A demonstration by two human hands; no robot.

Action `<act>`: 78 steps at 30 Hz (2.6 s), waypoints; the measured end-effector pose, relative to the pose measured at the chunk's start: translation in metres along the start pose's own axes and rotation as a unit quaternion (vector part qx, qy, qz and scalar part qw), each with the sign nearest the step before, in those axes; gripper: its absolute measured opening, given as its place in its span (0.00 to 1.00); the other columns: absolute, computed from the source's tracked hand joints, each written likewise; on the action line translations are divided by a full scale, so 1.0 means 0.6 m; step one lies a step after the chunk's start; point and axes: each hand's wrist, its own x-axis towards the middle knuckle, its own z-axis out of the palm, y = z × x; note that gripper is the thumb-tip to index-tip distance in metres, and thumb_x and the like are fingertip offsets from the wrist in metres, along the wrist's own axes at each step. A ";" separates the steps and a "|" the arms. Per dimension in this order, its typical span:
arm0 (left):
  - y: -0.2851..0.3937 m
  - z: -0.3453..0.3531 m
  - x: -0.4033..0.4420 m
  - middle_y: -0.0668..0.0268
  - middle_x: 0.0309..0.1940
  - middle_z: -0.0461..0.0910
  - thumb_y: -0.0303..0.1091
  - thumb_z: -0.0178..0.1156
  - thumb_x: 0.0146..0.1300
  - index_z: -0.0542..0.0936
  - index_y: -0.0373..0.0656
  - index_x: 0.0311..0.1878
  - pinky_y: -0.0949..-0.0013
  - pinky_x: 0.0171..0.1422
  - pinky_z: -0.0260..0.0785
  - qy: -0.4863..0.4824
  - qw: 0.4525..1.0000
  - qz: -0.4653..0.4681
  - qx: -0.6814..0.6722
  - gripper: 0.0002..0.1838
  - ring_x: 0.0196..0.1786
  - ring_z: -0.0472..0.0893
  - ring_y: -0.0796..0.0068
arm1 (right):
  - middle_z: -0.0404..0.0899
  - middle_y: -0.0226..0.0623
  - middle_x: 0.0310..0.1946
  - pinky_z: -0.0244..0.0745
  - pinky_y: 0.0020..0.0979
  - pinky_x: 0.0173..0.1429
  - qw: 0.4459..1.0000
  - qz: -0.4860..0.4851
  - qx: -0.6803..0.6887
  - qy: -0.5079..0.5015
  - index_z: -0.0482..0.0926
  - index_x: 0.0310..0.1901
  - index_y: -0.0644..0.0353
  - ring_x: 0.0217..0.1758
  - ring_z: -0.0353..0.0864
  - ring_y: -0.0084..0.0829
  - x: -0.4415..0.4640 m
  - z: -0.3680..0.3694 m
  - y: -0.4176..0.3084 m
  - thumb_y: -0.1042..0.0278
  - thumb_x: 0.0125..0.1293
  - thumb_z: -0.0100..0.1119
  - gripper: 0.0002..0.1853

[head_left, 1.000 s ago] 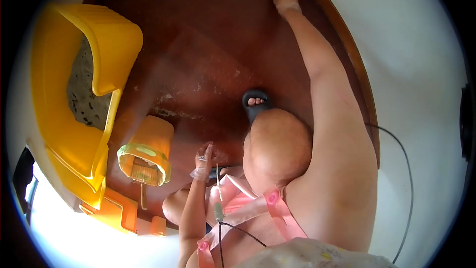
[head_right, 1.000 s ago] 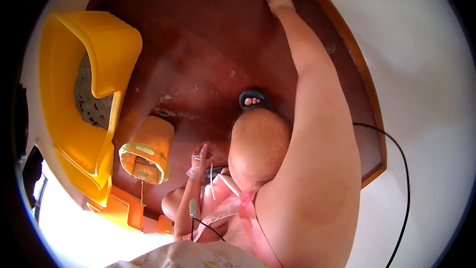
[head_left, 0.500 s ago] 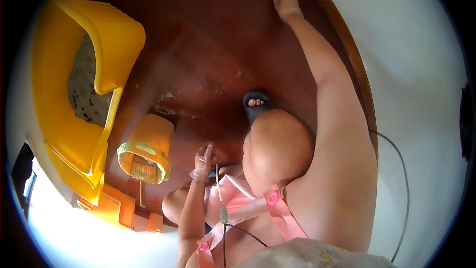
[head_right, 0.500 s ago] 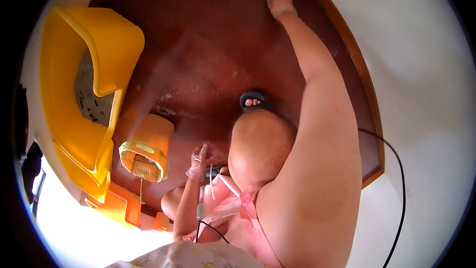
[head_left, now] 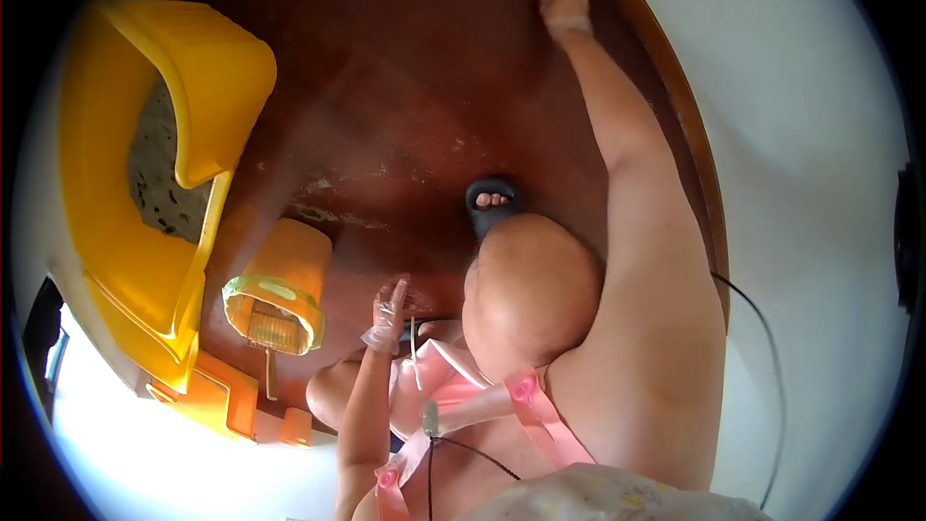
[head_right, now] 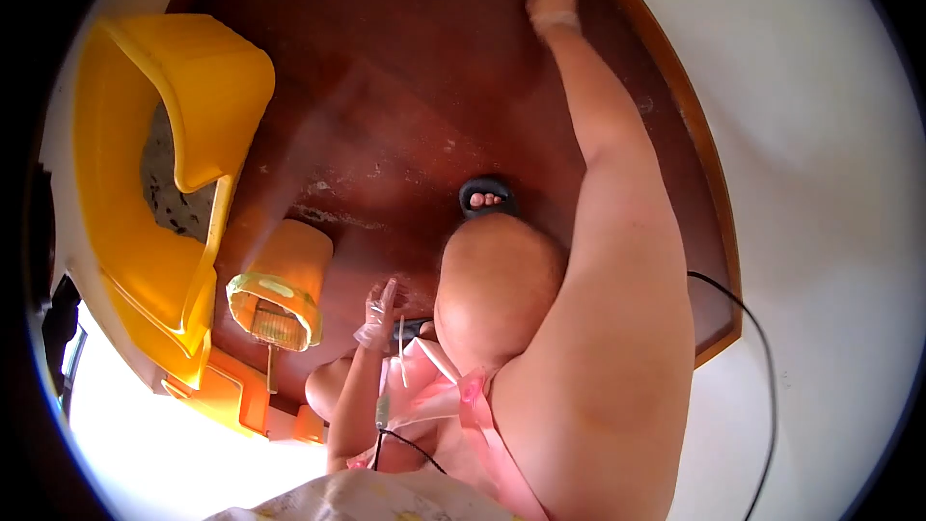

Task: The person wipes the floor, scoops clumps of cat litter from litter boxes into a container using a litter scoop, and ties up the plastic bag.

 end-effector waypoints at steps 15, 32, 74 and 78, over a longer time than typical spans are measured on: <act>0.021 0.003 -0.021 0.68 0.43 0.85 0.46 0.64 0.76 0.80 0.45 0.63 0.72 0.41 0.78 -0.005 1.000 -0.025 -0.005 0.20 0.39 0.82 0.78 | 0.85 0.46 0.59 0.81 0.42 0.66 0.978 0.178 0.109 -0.002 0.84 0.60 0.56 0.61 0.85 0.47 0.085 -0.041 0.007 0.66 0.76 0.57 0.15; 0.014 -0.107 -0.070 0.53 0.63 0.83 0.64 0.60 0.71 0.79 0.42 0.68 0.56 0.70 0.74 -0.031 0.945 0.095 0.310 0.36 0.63 0.83 0.52 | 0.84 0.39 0.64 0.79 0.34 0.65 0.961 0.194 0.150 -0.125 0.81 0.66 0.62 0.63 0.84 0.33 -0.164 0.007 -0.188 0.60 0.74 0.61 0.23; 0.031 -0.109 -0.213 0.58 0.52 0.89 0.44 0.63 0.68 0.86 0.41 0.56 0.57 0.60 0.79 -0.075 0.779 0.200 0.589 0.20 0.56 0.87 0.57 | 0.90 0.47 0.46 0.83 0.44 0.58 0.611 -0.584 -0.271 -0.461 0.90 0.45 0.61 0.50 0.89 0.48 -0.993 -0.160 -1.014 0.53 0.67 0.62 0.19; 0.021 -0.103 -0.204 0.57 0.56 0.86 0.49 0.58 0.72 0.83 0.40 0.59 0.56 0.67 0.74 -0.021 0.799 0.231 0.555 0.24 0.61 0.85 0.57 | 0.91 0.35 0.50 0.85 0.40 0.53 0.493 -0.679 -0.398 -0.371 0.91 0.50 0.51 0.51 0.90 0.37 -1.031 -0.128 -1.015 0.61 0.64 0.67 0.14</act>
